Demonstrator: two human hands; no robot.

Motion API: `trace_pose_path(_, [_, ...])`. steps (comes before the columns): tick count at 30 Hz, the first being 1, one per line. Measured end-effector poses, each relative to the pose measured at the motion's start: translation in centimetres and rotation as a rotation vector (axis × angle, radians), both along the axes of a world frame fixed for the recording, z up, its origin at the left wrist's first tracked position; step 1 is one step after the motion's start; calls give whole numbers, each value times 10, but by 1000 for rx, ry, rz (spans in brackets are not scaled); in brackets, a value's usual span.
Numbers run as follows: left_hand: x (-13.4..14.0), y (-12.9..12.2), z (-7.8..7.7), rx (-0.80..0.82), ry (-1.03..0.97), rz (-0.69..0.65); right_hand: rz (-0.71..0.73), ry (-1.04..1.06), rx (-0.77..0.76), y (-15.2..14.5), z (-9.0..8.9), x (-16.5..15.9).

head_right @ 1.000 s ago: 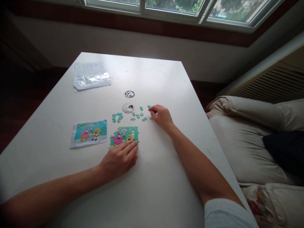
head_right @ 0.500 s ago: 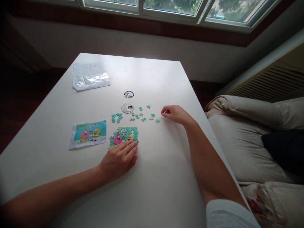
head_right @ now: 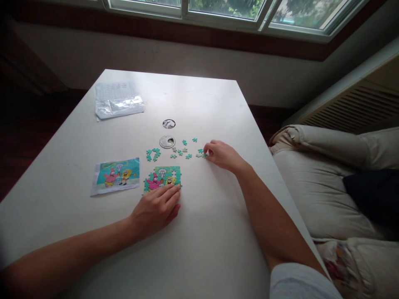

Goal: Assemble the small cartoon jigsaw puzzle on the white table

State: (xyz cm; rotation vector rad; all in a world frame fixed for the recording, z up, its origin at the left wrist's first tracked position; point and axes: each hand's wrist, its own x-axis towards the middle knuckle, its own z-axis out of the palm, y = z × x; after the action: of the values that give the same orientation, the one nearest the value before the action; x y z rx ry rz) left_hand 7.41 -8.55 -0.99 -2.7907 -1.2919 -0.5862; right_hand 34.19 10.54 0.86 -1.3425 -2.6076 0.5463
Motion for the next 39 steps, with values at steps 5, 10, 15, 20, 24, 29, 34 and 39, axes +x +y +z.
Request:
trace_pose_path(5, [0,0,0,-1,-2,1,38,35,-53,-1,0,-1])
trace_pose_path(10, [-1,0,-1,-6,2,-2,26,70,-74,1,-2,0])
trace_pose_path(15, [0,0,-1,1,-2,2,20,85,-78,2,-5,-1])
trace_pose_path(20, [0,0,-1,-14,1,1,54,70,-85,1,-3,-3])
trace_pose_path(24, [0,0,-1,-16,9,-4,43,61,-90,-2,-2,-7])
trace_pose_path(29, [0,1,0,-8,4,-4,44,223,-230,-13,3,-21])
trace_pose_path(34, [1,1,0,-4,3,0,36,496,-414,-29,-1,-48])
trace_pose_path(39, [1,1,1,-14,1,-1,-172,785,-675,-36,-17,-71])
